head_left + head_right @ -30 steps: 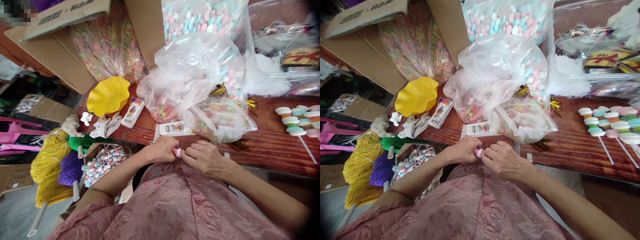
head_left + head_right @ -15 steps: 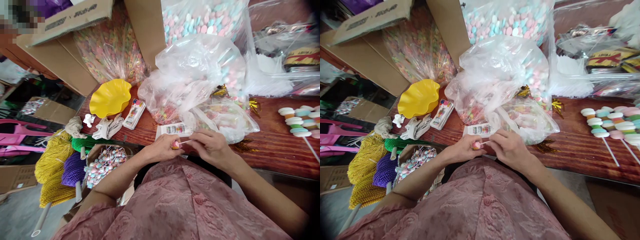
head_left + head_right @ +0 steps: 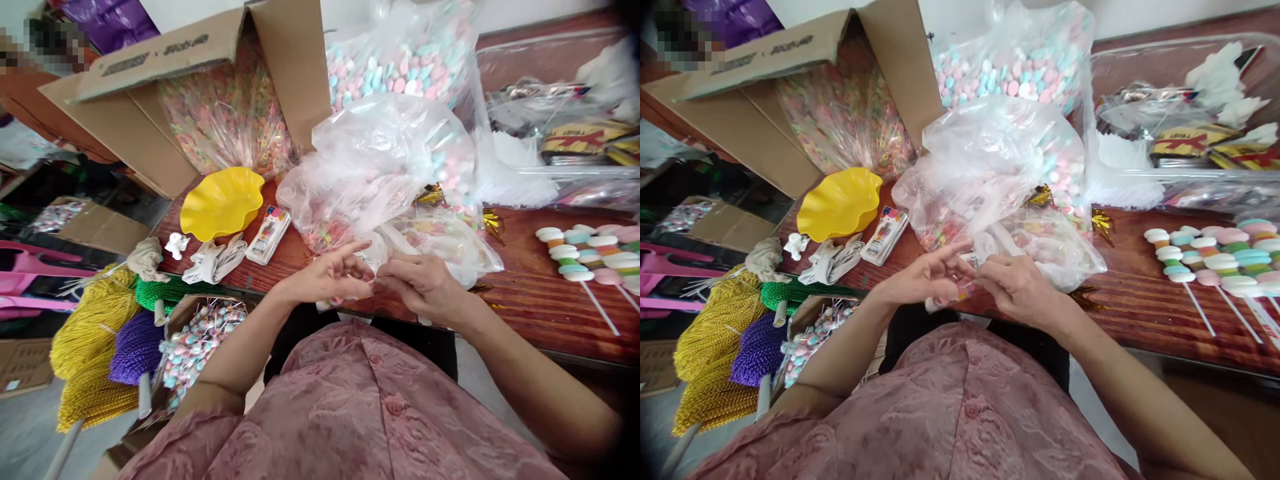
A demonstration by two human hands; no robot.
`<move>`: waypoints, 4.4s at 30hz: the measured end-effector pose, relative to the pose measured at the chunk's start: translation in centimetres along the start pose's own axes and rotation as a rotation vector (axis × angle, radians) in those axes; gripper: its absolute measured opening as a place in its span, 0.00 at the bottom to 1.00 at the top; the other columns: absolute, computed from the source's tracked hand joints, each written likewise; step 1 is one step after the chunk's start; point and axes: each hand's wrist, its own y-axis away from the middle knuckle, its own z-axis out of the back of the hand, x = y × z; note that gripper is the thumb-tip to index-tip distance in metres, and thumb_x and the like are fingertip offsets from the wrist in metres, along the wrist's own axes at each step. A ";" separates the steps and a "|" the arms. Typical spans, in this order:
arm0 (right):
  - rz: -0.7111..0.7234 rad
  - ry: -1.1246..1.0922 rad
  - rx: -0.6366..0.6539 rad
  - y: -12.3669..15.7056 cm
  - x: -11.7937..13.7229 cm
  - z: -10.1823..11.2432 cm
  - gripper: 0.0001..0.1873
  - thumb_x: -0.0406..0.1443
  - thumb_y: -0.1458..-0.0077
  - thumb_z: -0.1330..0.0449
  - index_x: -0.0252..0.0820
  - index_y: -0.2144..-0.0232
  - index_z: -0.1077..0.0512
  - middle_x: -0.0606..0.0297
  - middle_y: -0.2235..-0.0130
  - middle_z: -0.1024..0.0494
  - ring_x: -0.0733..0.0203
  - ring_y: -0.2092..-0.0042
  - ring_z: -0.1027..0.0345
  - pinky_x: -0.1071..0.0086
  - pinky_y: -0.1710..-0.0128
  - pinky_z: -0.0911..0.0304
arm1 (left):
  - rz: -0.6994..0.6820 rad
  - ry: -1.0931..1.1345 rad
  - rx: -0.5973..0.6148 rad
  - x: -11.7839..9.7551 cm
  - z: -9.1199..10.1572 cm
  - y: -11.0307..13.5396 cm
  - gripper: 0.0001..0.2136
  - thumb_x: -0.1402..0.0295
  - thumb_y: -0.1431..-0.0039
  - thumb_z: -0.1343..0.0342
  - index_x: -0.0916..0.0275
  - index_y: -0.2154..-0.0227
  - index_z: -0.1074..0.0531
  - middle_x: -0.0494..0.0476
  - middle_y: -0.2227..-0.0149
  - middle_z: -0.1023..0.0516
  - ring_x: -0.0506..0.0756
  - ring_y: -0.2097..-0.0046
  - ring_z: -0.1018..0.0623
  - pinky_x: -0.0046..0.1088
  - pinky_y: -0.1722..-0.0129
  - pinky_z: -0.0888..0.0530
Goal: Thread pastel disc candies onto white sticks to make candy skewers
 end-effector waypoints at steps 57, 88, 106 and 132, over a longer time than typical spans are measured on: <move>-0.577 -0.565 -0.502 -4.8 -1.6 -1.4 0.07 0.34 0.53 0.34 0.41 0.78 0.28 0.70 0.80 0.30 0.67 0.78 0.38 0.71 0.76 0.42 | 0.081 0.643 0.013 -0.2 -1.0 -4.6 0.10 0.68 0.48 0.37 0.65 0.72 0.33 0.48 0.77 0.34 0.47 0.76 0.31 0.27 0.74 0.26; -0.297 0.352 0.148 2.8 2.5 -0.4 0.13 0.28 0.40 0.50 0.39 0.74 0.30 0.63 0.72 0.25 0.63 0.69 0.35 0.67 0.66 0.47 | -0.168 -0.905 -0.004 0.8 -4.3 -0.3 0.09 0.72 0.38 0.56 0.64 0.71 0.32 0.59 0.67 0.28 0.55 0.62 0.28 0.36 0.56 0.29; -0.162 0.538 -0.074 5.8 3.0 -0.1 0.09 0.28 0.44 0.49 0.41 0.74 0.32 0.64 0.75 0.28 0.59 0.66 0.40 0.60 0.62 0.53 | -0.199 -0.695 0.015 3.0 -5.5 -2.3 0.13 0.64 0.35 0.54 0.63 0.72 0.29 0.55 0.72 0.29 0.52 0.68 0.31 0.28 0.66 0.36; -0.856 0.584 -0.244 11.4 -12.4 11.6 0.13 0.36 0.44 0.48 0.41 0.70 0.23 0.58 0.65 0.19 0.57 0.62 0.26 0.65 0.60 0.35 | 0.229 0.068 -0.187 3.0 -5.9 -4.3 0.20 0.50 0.49 0.38 0.64 0.77 0.27 0.50 0.77 0.34 0.47 0.75 0.35 0.21 0.76 0.35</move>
